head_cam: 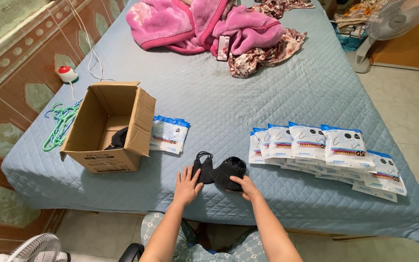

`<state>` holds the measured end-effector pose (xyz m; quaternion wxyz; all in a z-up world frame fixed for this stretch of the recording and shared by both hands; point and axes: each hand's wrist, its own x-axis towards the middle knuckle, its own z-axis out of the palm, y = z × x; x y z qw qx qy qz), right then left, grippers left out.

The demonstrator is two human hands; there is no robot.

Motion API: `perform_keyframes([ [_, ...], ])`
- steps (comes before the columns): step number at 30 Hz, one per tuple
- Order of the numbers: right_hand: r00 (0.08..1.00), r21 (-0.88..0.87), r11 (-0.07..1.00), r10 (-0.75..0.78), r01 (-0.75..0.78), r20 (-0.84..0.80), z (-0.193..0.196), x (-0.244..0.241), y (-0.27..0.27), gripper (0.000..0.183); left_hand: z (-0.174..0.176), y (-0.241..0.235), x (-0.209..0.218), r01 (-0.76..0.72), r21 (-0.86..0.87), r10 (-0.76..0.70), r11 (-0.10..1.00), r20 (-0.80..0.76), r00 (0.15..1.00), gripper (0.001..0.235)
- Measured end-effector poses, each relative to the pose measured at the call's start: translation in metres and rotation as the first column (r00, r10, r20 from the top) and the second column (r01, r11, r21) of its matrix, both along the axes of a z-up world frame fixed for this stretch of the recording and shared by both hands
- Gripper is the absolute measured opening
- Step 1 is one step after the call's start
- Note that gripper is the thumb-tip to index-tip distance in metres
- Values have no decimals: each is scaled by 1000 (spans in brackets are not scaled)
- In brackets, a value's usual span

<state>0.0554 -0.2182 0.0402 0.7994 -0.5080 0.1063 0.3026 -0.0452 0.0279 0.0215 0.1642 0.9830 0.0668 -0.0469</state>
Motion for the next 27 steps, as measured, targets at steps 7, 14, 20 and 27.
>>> perform_keyframes([
  [7, 1000, -12, 1000, -2, 2, 2, 0, -2, 1, 52, -1, 0, 1, -4, 6, 4, 1000, -14, 1000, 63],
  [14, 1000, -53, 998, 16, -16, 0, -12, 2, -1, 59, -7, 0, 1, -8, 7, 8, 1000, 10, 1000, 64],
  [20, 999, -82, 996, 41, -41, 2, -9, 1, 1, 71, -9, 1, 2, -19, -9, 19, 1000, 31, 999, 63],
  [27, 999, -64, 997, 35, -33, 29, -10, 2, 2, 60, -13, 1, 4, -19, -13, 19, 1000, 30, 999, 64],
])
